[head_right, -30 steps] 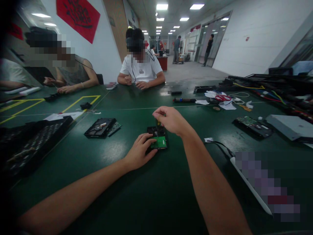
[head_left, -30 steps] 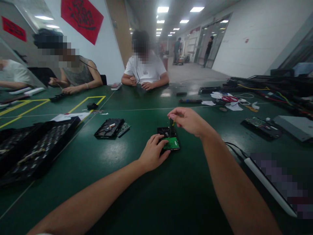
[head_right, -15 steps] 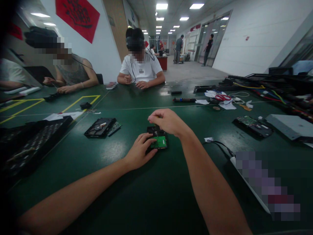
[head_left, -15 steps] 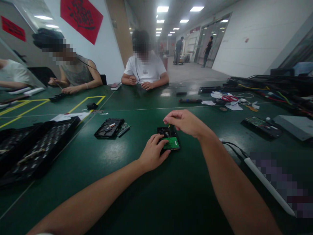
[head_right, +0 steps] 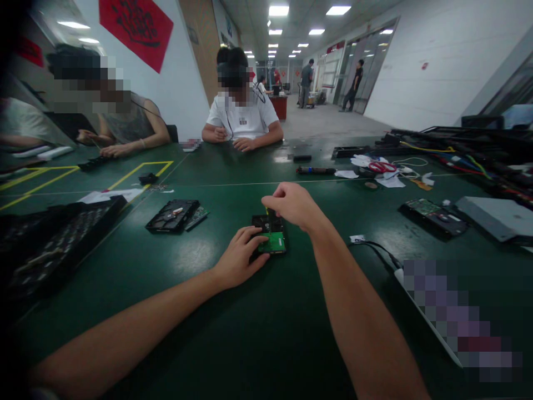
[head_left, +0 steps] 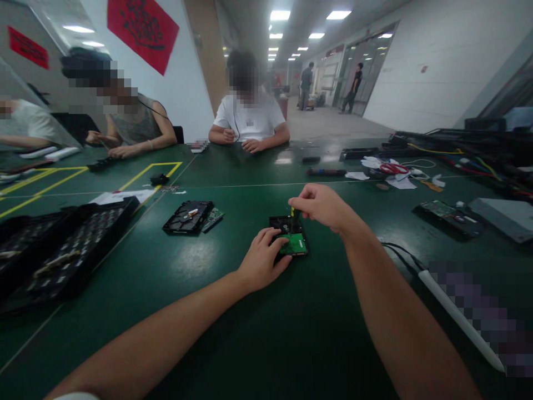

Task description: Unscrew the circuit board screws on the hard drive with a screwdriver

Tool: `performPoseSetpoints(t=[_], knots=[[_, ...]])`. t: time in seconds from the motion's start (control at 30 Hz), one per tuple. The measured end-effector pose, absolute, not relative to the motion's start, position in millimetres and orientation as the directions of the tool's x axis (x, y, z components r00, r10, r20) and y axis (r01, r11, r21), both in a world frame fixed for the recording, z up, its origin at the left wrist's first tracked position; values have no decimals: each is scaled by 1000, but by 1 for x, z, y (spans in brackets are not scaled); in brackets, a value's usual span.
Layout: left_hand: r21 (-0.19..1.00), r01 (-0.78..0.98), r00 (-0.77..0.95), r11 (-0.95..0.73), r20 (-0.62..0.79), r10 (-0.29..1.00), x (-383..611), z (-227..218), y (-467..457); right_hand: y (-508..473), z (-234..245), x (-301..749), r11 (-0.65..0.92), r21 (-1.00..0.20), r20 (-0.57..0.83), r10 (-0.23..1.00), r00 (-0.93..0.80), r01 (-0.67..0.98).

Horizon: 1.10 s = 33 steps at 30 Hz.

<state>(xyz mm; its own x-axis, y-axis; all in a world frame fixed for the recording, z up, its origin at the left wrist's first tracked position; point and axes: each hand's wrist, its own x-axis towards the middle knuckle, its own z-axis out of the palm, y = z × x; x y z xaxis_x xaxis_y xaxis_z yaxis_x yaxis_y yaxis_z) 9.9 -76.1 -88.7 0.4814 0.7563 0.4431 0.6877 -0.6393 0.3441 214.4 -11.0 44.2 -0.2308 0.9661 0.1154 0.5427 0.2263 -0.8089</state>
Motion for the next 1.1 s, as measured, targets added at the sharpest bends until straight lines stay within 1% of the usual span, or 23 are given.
performPoseSetpoints(t=[0.07, 0.2, 0.27, 0.4, 0.47, 0.53, 0.63, 0.9, 1.0, 1.1], knots=[[340, 689, 483, -640, 443, 756, 10, -89, -76, -10, 43, 213, 250, -823, 140, 959, -245, 511], [341, 687, 484, -642, 444, 754, 10, -90, -75, -11, 45, 209, 288, -876, 144, 922, -360, 387], [341, 686, 485, -643, 445, 753, 10, -89, -75, -13, 46, 208, 260, -899, 110, 913, -393, 352], [350, 685, 481, -639, 442, 757, 10, -88, -75, -15, 48, 207, 142, -952, 22, 914, -404, 271], [354, 683, 479, -639, 443, 758, 10, -88, -76, -16, 49, 209, 120, -961, 0, 901, -434, 251], [354, 684, 477, -638, 446, 758, 10, -88, -76, -15, 49, 212, 158, -946, 18, 896, -444, 281], [350, 686, 476, -639, 449, 757, 10, -89, -75, -11, 45, 215, 238, -893, 75, 915, -396, 381], [343, 687, 483, -640, 442, 756, 9, -92, -74, -6, 39, 215, 237, -776, 139, 968, -208, 584], [344, 689, 481, -638, 441, 758, 10, -92, -74, -8, 41, 213, 283, -760, 183, 957, -225, 586], [342, 688, 482, -640, 444, 755, 10, -91, -75, -10, 42, 211, 359, -780, 204, 920, -334, 513]])
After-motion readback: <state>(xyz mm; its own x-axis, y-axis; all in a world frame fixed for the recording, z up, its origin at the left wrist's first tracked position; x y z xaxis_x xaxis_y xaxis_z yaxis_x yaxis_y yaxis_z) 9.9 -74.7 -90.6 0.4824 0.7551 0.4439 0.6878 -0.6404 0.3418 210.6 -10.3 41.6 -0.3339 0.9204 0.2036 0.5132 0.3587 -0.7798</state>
